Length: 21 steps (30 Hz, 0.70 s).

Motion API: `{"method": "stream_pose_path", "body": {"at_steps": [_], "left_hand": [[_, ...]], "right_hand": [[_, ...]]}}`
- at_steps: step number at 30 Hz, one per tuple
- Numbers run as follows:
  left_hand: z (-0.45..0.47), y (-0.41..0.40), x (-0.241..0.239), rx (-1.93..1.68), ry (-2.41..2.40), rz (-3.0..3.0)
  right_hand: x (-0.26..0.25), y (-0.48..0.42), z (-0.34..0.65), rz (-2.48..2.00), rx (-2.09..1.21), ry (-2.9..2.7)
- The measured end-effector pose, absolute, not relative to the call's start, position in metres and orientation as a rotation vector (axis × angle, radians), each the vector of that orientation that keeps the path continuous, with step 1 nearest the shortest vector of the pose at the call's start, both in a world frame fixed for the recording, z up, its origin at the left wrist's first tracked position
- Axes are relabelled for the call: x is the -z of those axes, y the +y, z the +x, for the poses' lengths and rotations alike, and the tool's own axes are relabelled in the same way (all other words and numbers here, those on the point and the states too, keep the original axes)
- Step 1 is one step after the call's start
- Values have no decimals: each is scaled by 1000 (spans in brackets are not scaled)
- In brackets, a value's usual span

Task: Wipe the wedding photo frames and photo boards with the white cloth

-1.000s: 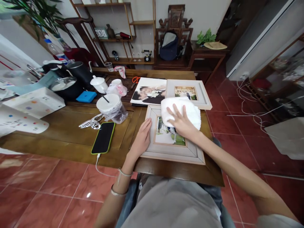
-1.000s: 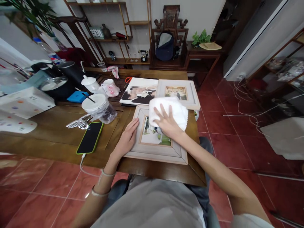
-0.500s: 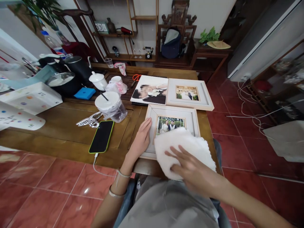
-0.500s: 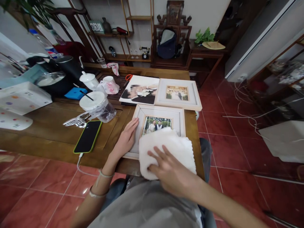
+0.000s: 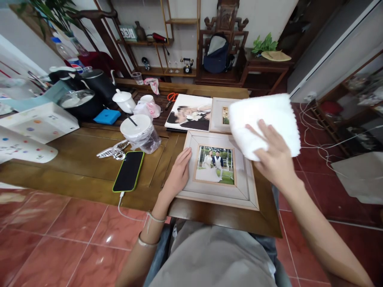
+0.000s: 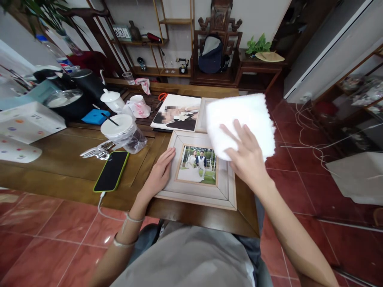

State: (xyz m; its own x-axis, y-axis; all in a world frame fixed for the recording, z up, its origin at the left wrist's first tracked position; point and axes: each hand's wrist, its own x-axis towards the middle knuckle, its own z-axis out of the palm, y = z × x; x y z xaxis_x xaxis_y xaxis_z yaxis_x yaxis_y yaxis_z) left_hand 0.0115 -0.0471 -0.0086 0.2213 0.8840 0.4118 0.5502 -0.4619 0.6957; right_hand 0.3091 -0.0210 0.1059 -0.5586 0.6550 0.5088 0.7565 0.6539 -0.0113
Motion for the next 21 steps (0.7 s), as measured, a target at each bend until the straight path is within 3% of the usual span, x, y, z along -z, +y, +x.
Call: {"method": "stream_pose_path", "body": {"at_steps": [7, 18, 21], "left_hand": [[11, -46, 8, -1116, 1324, 2096], [10, -47, 9, -1113, 1328, 2099], [10, -46, 10, -1114, 1334, 2095]], "right_hand": [[-46, -13, 290, -1154, 203, -2733], [-86, -125, 280, -957, -194, -2938], [-96, -130, 286, -954, -443, -2809]]}}
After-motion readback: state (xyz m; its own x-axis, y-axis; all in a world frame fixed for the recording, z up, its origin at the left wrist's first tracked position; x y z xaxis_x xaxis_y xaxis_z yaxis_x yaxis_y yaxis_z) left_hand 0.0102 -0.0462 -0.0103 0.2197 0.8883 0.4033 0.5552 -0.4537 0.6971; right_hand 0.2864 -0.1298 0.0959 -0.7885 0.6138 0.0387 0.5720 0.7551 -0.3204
